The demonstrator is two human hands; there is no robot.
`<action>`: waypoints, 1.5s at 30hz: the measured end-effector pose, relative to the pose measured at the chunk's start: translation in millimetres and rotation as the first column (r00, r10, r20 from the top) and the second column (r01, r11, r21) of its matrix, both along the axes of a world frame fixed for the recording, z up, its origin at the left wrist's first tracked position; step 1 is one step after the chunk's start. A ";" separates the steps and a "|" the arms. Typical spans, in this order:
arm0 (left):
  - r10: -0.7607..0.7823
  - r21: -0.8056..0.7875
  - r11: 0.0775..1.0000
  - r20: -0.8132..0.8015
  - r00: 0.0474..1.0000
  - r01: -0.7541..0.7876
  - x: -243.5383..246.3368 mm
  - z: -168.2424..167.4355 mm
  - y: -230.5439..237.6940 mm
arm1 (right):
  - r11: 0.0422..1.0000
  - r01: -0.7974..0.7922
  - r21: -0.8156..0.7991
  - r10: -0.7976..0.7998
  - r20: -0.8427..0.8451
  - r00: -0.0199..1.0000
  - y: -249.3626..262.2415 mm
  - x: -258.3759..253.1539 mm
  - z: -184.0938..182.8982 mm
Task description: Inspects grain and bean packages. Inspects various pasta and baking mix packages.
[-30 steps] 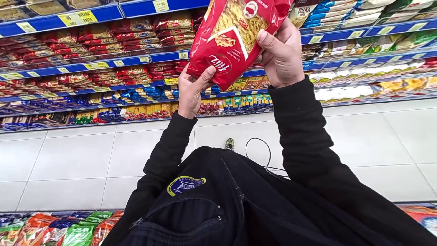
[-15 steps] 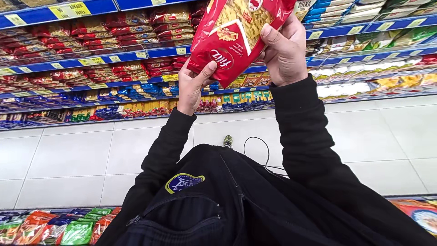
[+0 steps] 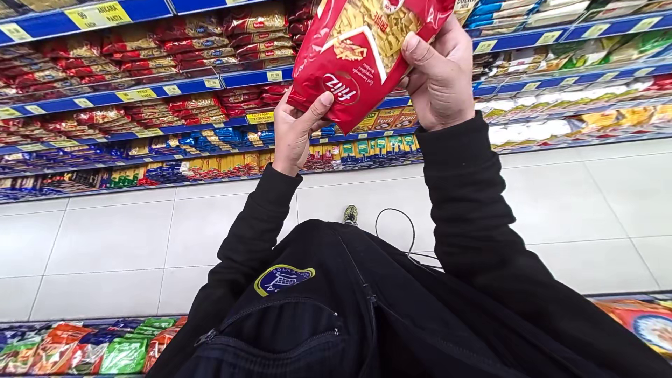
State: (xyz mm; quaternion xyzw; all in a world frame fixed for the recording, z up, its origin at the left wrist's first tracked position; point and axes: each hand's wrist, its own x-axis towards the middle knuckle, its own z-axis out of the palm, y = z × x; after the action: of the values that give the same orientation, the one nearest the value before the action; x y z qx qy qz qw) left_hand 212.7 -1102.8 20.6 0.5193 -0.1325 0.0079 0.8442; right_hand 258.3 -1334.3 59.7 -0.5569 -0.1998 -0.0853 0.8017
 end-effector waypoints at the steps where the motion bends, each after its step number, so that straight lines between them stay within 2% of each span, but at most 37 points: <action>1: -0.024 0.014 1.000 0.009 1.000 0.024 -2.0 -1.9 2.5 | 1.000 0.003 0.002 -0.003 -0.007 1.000 -0.5 0.0 0.2; 8: -0.047 0.021 0.999 0.012 0.999 0.047 3.3 -7.9 -0.2 | 1.000 0.014 -0.020 -0.014 -0.012 1.000 -8.4 6.6 -2.2; 12: 0.021 -0.009 1.000 -0.017 1.000 -0.021 17.0 -3.2 -13.8 | 0.999 0.022 -0.023 -0.022 -0.018 1.000 -11.8 10.2 -3.2; 18: -0.050 0.041 0.998 -0.009 0.999 0.051 21.6 -10.4 -11.9 | 1.000 0.012 -0.019 -0.013 -0.017 1.000 -19.6 21.9 -11.2; 37: -0.029 -0.010 1.000 -0.021 0.999 0.029 76.3 -27.5 -45.0 | 0.999 0.005 0.039 -0.002 -0.057 0.998 -45.4 71.3 -26.1; 41: -0.038 -0.023 0.999 -0.045 0.998 0.037 96.5 -35.5 -53.1 | 0.990 -0.021 0.139 0.043 -0.159 0.986 -52.4 71.8 -49.8; 45: -0.060 0.029 0.997 -0.170 0.984 0.066 107.0 -65.1 -65.2 | 0.997 0.037 0.073 -0.015 -0.288 0.958 -58.9 57.5 -85.6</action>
State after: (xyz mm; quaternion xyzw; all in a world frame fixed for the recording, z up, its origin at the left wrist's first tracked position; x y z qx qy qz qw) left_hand 319.7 -1168.0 -44.5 0.5282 -0.0770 -0.0650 0.8431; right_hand 315.7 -1393.2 -25.9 -0.5345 -0.0706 -0.0219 0.8419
